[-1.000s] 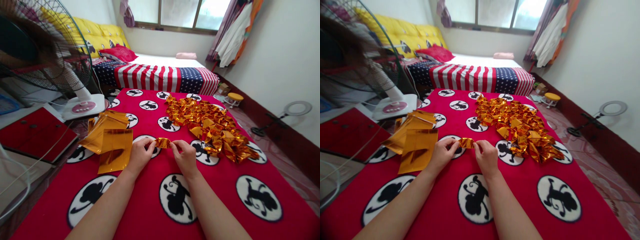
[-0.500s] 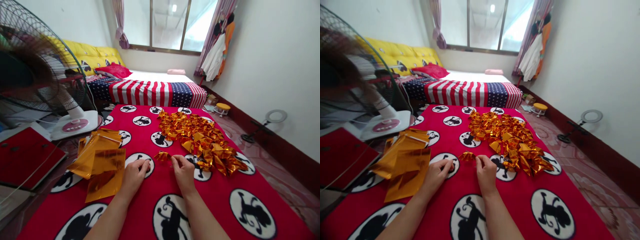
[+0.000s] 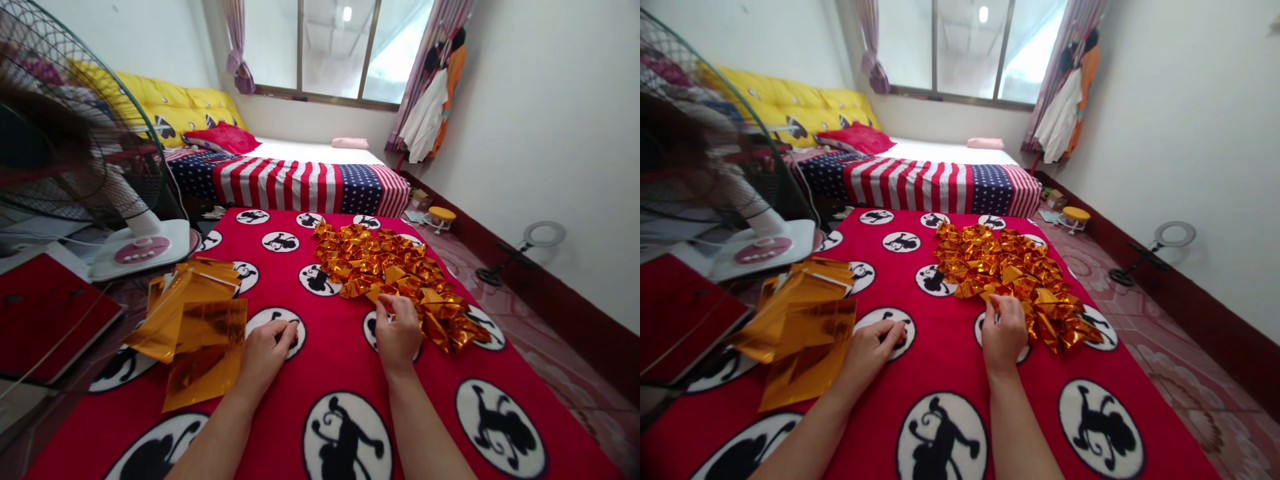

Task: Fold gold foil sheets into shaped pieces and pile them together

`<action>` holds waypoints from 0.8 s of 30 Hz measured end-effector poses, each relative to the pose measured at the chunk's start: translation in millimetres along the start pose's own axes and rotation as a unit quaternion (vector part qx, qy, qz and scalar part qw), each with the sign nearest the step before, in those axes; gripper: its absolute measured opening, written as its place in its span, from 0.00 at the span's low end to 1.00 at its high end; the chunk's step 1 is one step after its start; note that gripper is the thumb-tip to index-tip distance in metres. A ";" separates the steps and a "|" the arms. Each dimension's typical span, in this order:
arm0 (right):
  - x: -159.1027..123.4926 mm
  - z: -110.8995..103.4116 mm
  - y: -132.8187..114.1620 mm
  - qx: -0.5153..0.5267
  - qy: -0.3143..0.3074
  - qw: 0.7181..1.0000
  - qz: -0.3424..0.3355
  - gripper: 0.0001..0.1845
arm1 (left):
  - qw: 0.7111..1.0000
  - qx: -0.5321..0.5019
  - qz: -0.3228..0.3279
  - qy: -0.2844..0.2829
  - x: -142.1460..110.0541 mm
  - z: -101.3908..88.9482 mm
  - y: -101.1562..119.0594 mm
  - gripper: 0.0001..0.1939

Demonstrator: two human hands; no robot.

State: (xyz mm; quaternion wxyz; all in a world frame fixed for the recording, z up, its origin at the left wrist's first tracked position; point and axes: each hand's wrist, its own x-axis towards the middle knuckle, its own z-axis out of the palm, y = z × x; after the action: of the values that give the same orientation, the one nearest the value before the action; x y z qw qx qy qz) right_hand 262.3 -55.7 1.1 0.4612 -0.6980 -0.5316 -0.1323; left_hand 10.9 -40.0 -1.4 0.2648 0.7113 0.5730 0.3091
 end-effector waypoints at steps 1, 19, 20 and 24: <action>1.9 -1.7 0.5 -0.021 -0.007 1.000 -0.007 0.08 | 1.000 0.000 0.003 0.002 -0.3 0.0 -0.5 0.22; 57.0 -10.8 11.9 -0.301 -0.286 0.907 -0.068 0.22 | 1.000 0.018 0.005 -0.007 0.7 0.5 -3.3 0.22; 62.0 -11.2 14.8 -0.298 -0.311 0.899 -0.081 0.22 | 1.000 0.019 0.005 -0.004 0.9 0.7 -3.6 0.21; 76.0 -5.9 25.6 -0.296 -0.327 0.891 -0.103 0.28 | 1.000 0.017 0.003 -0.002 1.2 1.6 -5.0 0.20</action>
State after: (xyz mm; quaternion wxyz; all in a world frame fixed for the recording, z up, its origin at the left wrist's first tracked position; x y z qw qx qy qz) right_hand 316.6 -13.4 42.7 0.0168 -0.7476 -0.6573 -0.0942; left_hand 9.0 -37.8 -5.9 0.2536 0.7178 0.5756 0.2986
